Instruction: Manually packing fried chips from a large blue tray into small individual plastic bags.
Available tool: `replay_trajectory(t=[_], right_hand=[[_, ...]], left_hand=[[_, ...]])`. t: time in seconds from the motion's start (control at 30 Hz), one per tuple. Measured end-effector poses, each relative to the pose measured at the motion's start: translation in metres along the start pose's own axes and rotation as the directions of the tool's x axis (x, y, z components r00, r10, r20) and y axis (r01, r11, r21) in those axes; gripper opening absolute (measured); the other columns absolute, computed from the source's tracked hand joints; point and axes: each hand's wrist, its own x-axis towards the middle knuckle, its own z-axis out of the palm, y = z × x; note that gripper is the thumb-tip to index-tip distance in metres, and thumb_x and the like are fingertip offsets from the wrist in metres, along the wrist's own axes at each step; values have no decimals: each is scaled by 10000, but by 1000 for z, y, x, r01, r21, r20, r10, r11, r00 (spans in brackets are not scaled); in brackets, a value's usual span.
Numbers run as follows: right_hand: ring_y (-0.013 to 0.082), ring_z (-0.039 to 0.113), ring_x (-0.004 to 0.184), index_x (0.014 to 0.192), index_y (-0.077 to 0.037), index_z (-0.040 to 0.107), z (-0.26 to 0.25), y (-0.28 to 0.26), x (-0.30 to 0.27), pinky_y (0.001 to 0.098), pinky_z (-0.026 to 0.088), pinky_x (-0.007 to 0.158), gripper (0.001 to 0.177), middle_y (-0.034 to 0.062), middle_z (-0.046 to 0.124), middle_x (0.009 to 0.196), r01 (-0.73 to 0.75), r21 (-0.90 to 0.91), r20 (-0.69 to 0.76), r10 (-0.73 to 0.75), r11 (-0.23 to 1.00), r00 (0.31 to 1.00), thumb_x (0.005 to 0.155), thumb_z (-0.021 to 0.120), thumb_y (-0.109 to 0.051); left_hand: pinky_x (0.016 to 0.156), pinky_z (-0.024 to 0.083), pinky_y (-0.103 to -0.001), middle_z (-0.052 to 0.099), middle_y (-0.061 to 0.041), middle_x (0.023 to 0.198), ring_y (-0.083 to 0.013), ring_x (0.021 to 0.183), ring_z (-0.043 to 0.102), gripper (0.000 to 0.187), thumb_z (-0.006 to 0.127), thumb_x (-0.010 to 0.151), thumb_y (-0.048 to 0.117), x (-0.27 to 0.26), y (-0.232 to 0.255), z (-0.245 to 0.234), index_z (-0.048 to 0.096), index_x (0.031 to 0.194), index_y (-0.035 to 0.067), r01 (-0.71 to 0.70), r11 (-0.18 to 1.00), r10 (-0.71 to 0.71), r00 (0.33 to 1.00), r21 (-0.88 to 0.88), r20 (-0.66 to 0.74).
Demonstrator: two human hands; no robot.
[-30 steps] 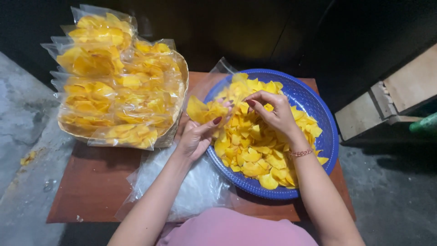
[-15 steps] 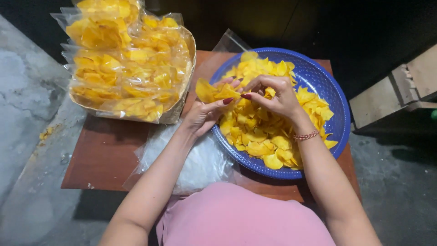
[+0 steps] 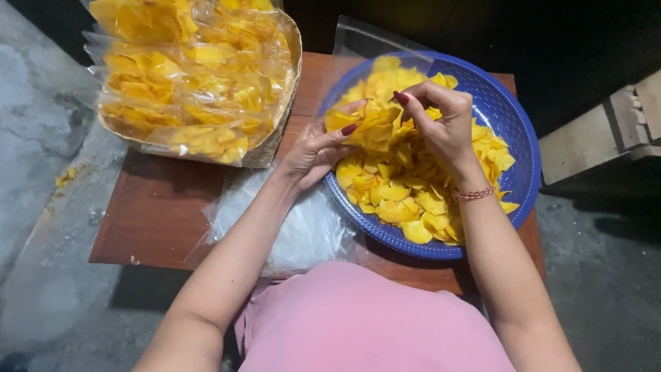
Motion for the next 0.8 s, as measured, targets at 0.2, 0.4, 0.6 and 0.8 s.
replay_trajectory(t=[0.2, 0.4, 0.6, 0.8], right_hand=[[199, 648, 548, 930, 4, 767, 3, 1, -1, 306, 549, 605, 116, 82, 679, 637, 2, -4, -61, -2, 1000, 998, 1039, 729, 20], [192, 642, 548, 956, 38, 746, 2, 6, -1, 312, 542, 601, 109, 106, 659, 619, 27, 39, -83, -24, 999, 996, 1051, 693, 33], [186, 617, 545, 1013, 29, 755, 4, 2, 1, 314, 529, 604, 53, 102, 655, 623, 26, 20, -15, -25, 999, 1000, 1024, 721, -11], [181, 595, 522, 978, -16, 759, 4, 3, -1, 302, 513, 587, 74, 68, 659, 615, 19, -27, 34, -18, 999, 999, 1020, 739, -74]], left_hand=[[1029, 554, -561, 704, -203, 1247, -317, 1162, 692, 490, 731, 947, 116, -2, 7, 8, 597, 1415, 56, 36, 999, -36, 999, -31, 17], [1005, 558, -581, 683, -233, 1279, -384, 1176, 669, 468, 710, 948, 35, 0, 1, 2, 609, 1404, 58, 14, 999, -12, 999, -39, 53], [1019, 543, -598, 660, -245, 1314, -401, 1197, 649, 479, 696, 955, 20, 2, 2, 0, 587, 1420, 49, 6, 998, -1, 997, -65, 71], [1014, 544, -598, 649, -244, 1331, -419, 1207, 637, 502, 687, 944, -8, 2, 2, 0, 573, 1429, 47, 30, 996, -26, 998, -89, 49]])
